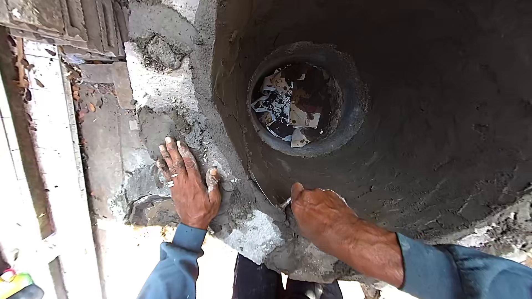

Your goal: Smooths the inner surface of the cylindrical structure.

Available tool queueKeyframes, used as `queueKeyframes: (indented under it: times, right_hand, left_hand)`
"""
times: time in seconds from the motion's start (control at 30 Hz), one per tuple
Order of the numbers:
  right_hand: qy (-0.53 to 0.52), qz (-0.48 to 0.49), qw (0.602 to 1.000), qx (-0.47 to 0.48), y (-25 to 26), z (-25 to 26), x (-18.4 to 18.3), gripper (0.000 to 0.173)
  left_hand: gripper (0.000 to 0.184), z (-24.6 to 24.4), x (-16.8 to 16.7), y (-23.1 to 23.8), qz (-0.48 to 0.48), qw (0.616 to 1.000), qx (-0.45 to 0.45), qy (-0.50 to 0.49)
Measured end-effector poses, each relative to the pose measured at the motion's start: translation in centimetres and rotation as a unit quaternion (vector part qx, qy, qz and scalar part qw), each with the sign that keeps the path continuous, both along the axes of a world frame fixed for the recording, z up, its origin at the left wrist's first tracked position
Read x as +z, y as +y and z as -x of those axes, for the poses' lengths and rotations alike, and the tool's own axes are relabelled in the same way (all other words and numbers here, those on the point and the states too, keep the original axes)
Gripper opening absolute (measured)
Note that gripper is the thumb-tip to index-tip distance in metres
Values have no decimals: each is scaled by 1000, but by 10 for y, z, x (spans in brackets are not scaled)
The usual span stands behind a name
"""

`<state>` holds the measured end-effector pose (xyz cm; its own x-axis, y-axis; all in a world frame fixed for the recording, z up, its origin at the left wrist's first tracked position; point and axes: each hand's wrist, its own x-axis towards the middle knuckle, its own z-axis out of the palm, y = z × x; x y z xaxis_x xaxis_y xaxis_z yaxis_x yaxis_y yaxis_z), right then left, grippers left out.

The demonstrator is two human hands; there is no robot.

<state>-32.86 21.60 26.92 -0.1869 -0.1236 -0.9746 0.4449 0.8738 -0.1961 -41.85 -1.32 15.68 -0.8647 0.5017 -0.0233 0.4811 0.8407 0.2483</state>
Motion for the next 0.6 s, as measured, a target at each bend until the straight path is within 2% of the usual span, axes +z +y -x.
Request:
queueKeyframes:
  times: [0.27, 0.4, 0.5, 0.6]
  right_hand:
    - [-22, 11, 1000, -5, 4, -15, 14, 28]
    - [17, 61, 998, -22, 46, -41, 31, 30]
    - [13, 78, 994, -77, 81, -45, -1, 30]
    - [24, 47, 988, -147, 80, -30, -72, 33]
  left_hand:
    - [86, 2, -1, -1, -6, 1000, -10, 5]
    - [87, 3, 0, 0, -12, 1000, -12, 4]
    - [90, 4, -2, -1, -17, 1000, -15, 9]
    - [92, 4, -2, -3, -15, 1000, -22, 15]
